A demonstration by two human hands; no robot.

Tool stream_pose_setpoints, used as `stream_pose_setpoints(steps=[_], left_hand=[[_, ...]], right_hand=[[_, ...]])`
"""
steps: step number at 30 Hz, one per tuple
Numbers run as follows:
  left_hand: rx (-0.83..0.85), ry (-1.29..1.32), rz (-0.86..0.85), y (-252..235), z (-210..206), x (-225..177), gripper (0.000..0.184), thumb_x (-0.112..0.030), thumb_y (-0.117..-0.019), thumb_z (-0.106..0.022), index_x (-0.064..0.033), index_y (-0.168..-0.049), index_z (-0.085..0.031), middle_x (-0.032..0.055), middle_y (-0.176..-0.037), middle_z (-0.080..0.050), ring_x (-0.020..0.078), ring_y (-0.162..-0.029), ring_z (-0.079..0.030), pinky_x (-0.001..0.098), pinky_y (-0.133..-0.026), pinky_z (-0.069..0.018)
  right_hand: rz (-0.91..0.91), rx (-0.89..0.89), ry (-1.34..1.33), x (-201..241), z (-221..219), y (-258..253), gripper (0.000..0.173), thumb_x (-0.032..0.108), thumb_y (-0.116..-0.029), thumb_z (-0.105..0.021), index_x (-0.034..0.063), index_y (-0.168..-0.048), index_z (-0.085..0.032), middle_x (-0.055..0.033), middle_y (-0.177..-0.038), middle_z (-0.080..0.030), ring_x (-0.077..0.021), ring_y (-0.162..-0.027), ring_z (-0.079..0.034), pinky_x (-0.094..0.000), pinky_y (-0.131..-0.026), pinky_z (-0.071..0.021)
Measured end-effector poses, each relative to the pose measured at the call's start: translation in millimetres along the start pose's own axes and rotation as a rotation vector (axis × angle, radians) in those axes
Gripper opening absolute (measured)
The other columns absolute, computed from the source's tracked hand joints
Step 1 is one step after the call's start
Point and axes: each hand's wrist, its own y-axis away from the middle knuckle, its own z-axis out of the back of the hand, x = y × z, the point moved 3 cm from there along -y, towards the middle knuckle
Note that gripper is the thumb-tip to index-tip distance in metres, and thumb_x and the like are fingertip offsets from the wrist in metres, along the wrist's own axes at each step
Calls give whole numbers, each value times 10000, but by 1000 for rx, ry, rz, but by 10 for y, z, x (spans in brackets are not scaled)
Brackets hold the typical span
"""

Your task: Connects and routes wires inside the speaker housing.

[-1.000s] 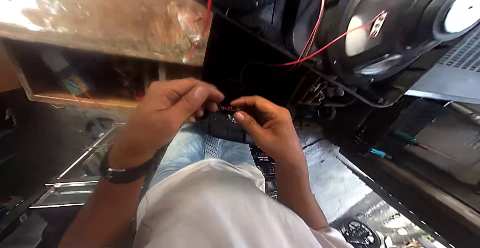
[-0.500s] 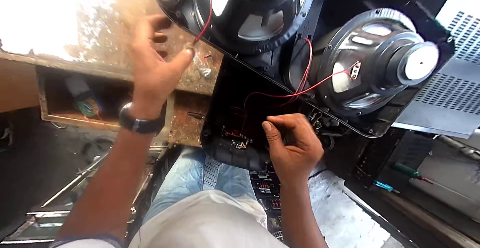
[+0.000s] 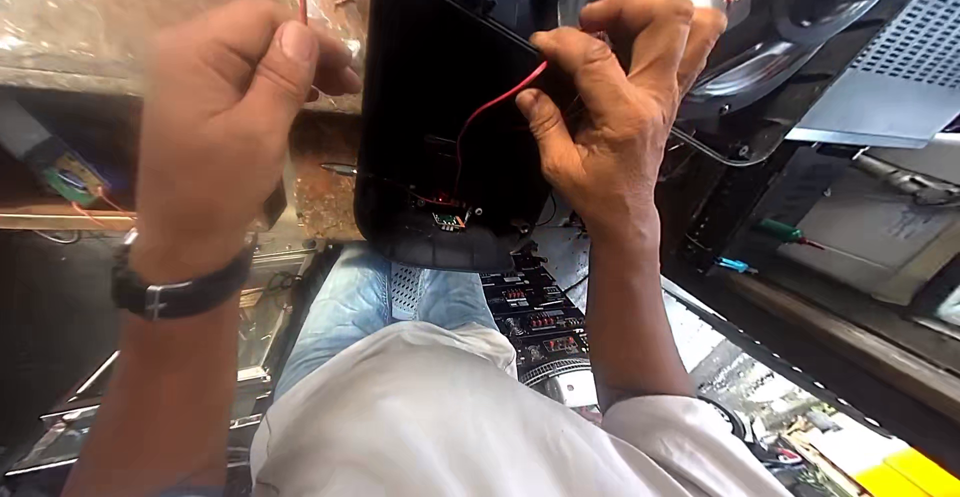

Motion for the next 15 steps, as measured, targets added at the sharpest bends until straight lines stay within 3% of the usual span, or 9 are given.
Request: stream_pose_setpoints(steps=[4, 8, 11, 15], left_hand=[[26, 35, 5, 224, -176, -103, 268, -209, -1084, -475, -67, -1137, -696, 5, -1112, -727, 117, -1059, -690, 342, -990, -565], [92, 18, 42, 473, -448, -251, 215, -130, -1060, -538, -49, -1103, -732, 12, -1093, -692, 79, -981, -662, 230, -866, -565], [132, 77, 66, 545, -658, -198, 198, -107, -1047, -559, -30, -1128, -723, 28, -1066, -706, 78, -897, -671, 229, -816, -576], [131, 153, 121, 508, -840, -88, 167, -63, -1018, -606, -15, -1147, -701, 44, -1053, -746, 113, -914, -734, 275, -856, -627]], right_hand=[[103, -74, -60, -94, -39, -13, 198, 197, -982, -640, 248, -1091, -798, -110, -1206, -679, -334, -1222, -526, -524, -1003, -358], [200, -10, -84, -163, 69, 71, 191, 169, -990, -643, 240, -1084, -794, -92, -1223, -696, -334, -1243, -527, -531, -1038, -335], [219, 39, -103, -215, 140, 142, 173, 147, -994, -655, 220, -1061, -797, -87, -1196, -699, -323, -1217, -527, -521, -1023, -330], [197, 96, -81, -167, 247, 202, 212, 162, -992, -636, 245, -1117, -786, -133, -1247, -663, -374, -1268, -486, -564, -1046, -315]])
